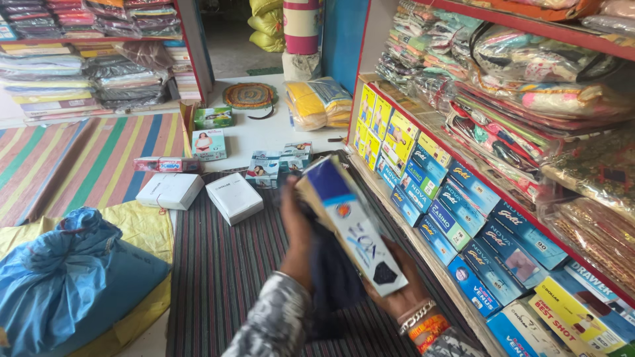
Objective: The person sits on the floor in a shop and organizes clothing items. They wipe a box with a cloth, place it on a shelf, open another box, and place packaged garments into it.
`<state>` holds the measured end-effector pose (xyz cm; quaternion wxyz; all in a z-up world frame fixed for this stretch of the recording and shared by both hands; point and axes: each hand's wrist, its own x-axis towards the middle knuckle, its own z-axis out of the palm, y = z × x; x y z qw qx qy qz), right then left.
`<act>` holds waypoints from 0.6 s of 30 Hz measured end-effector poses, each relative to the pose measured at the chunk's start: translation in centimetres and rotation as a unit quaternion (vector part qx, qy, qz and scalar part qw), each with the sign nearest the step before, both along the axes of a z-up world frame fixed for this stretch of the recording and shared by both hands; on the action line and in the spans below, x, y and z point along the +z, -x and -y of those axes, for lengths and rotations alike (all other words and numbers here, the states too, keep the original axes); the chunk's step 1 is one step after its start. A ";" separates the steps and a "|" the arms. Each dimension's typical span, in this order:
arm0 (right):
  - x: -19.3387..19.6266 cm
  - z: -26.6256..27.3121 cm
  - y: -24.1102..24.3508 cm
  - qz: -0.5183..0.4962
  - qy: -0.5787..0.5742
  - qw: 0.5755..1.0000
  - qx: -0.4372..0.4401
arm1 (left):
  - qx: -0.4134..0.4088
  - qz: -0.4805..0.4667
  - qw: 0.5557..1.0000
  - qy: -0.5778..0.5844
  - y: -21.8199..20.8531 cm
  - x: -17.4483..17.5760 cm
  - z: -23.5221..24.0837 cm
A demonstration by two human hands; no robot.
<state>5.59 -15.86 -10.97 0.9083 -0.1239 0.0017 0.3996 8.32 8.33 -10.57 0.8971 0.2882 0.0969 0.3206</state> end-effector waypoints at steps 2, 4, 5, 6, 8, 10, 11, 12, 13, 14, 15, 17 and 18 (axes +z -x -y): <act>-0.5 -0.8 -0.4 -0.015 0.051 0.997 -0.062 | 0.043 -0.037 0.998 0.008 -0.9 -3.1 6.5; 0.1 -1.2 -0.7 0.056 0.125 0.984 -0.117 | 0.047 -0.074 0.994 0.059 -1.4 -5.1 9.7; 0.7 -0.8 -0.7 0.090 0.163 0.971 -0.147 | 0.039 -0.062 0.994 0.078 -1.4 -6.0 10.6; 1.2 -0.6 -0.4 0.056 0.202 0.969 -0.130 | 0.030 -0.051 0.994 0.097 -1.3 -6.9 10.9; 2.8 -0.1 -0.4 -0.004 0.281 0.955 -0.095 | -0.034 -0.007 0.994 0.103 -2.2 -7.5 8.1; 3.8 0.1 -0.1 0.031 0.252 0.965 -0.059 | -0.031 -0.015 0.999 0.027 -2.0 -8.0 2.2; 4.1 0.1 0.2 0.047 0.236 0.970 -0.040 | 0.001 -0.044 0.998 -0.051 -1.9 -7.9 -0.8; 4.2 0.2 0.2 0.042 0.219 0.974 -0.034 | 0.022 -0.031 0.998 -0.040 -1.8 -7.2 -3.8; 4.5 0.9 -0.1 0.037 0.204 0.978 -0.030 | 0.033 0.005 0.999 -0.031 -1.5 -6.3 -6.4; 4.5 1.7 -0.4 0.033 0.189 0.981 -0.026 | 0.044 0.041 0.998 -0.023 -0.9 -5.2 -8.4; 4.6 2.6 -0.8 0.035 0.205 0.977 -0.037 | 0.028 0.083 0.996 -0.025 0.0 -3.6 -9.9; 4.5 4.2 -1.7 0.040 0.236 0.969 -0.058 | 0.011 0.118 0.992 -0.048 2.1 -0.3 -10.5; 4.4 5.0 -2.2 0.062 0.227 0.970 -0.058 | 0.009 0.112 0.991 -0.069 3.5 1.5 -10.2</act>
